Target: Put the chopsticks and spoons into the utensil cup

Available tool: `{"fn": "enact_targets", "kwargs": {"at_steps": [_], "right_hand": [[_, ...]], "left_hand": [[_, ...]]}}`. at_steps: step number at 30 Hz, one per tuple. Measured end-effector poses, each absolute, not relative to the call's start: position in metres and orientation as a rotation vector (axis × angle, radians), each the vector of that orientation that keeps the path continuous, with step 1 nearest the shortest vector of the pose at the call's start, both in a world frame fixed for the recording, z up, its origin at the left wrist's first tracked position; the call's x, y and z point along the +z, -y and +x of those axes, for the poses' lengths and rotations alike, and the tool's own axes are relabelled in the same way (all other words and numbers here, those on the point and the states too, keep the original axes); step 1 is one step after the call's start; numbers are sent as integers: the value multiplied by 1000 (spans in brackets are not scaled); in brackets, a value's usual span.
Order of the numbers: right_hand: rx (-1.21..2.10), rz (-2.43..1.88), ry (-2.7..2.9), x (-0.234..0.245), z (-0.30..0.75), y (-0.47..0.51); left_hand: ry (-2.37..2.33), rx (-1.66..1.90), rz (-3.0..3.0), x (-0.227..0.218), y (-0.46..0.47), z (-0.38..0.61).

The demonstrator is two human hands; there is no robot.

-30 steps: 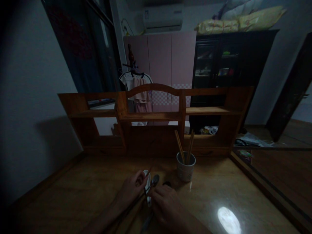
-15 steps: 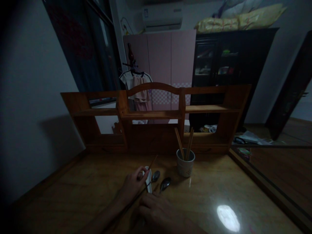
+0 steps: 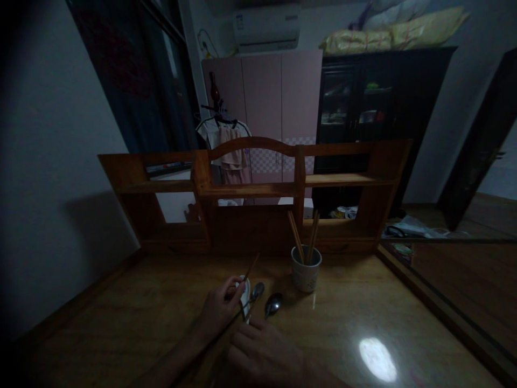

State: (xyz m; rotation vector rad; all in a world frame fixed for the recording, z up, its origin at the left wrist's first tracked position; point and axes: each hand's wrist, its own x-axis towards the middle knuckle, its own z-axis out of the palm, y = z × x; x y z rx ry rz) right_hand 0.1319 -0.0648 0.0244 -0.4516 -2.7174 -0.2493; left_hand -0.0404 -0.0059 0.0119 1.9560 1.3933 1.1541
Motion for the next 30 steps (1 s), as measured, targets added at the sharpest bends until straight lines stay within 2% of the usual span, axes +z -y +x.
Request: {"fn": "enact_targets", "kwargs": {"at_steps": [7, 10, 15, 23, 30], "right_hand": [[140, -726, 1990, 14, 153, 50], [191, -748, 1810, 12, 161, 46], [52, -682, 1932, 19, 171, 42], [16, -715, 1987, 3, 171, 39], [38, -663, 2044, 13, 166, 39]], "left_hand": [[-1281, 1259, 1871, 21, 11, -43], [-1265, 1296, 1901, 22, 17, -42], [-1187, 1379, 1850, 31, 32, -42], [-799, 1264, 1091, 41, 15, -40], [-750, 1124, 1172, 28, 21, -28]]}}
